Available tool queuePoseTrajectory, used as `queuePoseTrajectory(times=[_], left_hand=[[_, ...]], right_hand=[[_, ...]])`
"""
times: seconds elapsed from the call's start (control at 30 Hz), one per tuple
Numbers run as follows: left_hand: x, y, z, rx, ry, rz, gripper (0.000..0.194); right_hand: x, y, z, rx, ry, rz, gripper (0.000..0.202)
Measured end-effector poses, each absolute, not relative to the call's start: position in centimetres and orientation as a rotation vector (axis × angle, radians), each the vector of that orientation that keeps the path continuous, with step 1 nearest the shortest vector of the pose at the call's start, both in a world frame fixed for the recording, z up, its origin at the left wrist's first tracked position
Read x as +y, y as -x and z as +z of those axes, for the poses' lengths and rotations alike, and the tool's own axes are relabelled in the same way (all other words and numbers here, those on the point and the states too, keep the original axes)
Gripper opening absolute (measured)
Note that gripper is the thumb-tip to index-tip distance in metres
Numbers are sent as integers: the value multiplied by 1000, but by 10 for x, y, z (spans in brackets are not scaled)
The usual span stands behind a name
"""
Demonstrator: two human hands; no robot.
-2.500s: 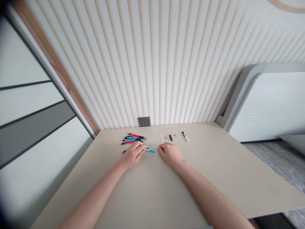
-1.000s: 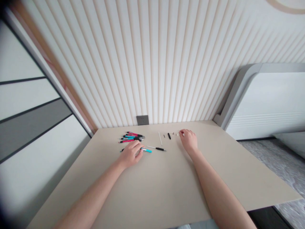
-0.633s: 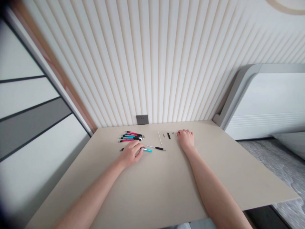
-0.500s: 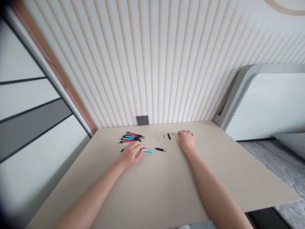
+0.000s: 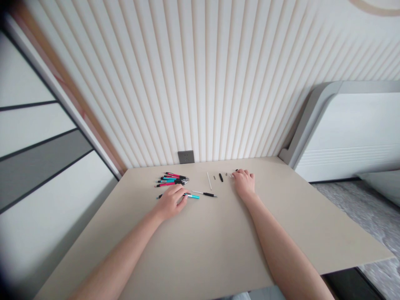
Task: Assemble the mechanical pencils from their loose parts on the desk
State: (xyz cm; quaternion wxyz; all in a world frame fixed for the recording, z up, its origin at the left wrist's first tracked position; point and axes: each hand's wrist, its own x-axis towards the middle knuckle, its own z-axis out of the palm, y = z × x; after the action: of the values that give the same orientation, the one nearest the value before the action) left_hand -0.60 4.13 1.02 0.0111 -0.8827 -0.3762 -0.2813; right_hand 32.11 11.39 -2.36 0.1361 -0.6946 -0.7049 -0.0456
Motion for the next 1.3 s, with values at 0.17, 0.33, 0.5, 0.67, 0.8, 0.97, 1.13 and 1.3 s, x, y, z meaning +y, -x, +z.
queuePoseTrajectory(times=[0.17,0.33,0.5,0.67,0.8,0.97,1.13,1.3], left_hand=[[41,6,9,-1175,2759,-869,16],[42,5,10,-1165,2766,-863,16],[42,6,10,-1162,2765,-856,16],[42,6,9,-1163,2759,-857,16],[42,6,9,-1168,2752,-852,16],[43,6,8,-1159,2758,-848,16],[43,7,7,-1152,2758,-855,18],[43,7,7,-1148,2764,-837,17]], right_hand=[[110,-319,-19,-2019,1967,-122,34],[107,-316,-15,-2073,1920,-97,30],[107,-314,-15,-2091,1932,-129,28],[109,-314,-17,-2077,1947,-122,29],[113,-314,-20,-2051,1959,-125,30],[116,-315,-23,-2020,1980,-127,30],[116,-315,-24,-2004,1990,-122,31],[116,-314,-24,-1987,2003,-115,31]])
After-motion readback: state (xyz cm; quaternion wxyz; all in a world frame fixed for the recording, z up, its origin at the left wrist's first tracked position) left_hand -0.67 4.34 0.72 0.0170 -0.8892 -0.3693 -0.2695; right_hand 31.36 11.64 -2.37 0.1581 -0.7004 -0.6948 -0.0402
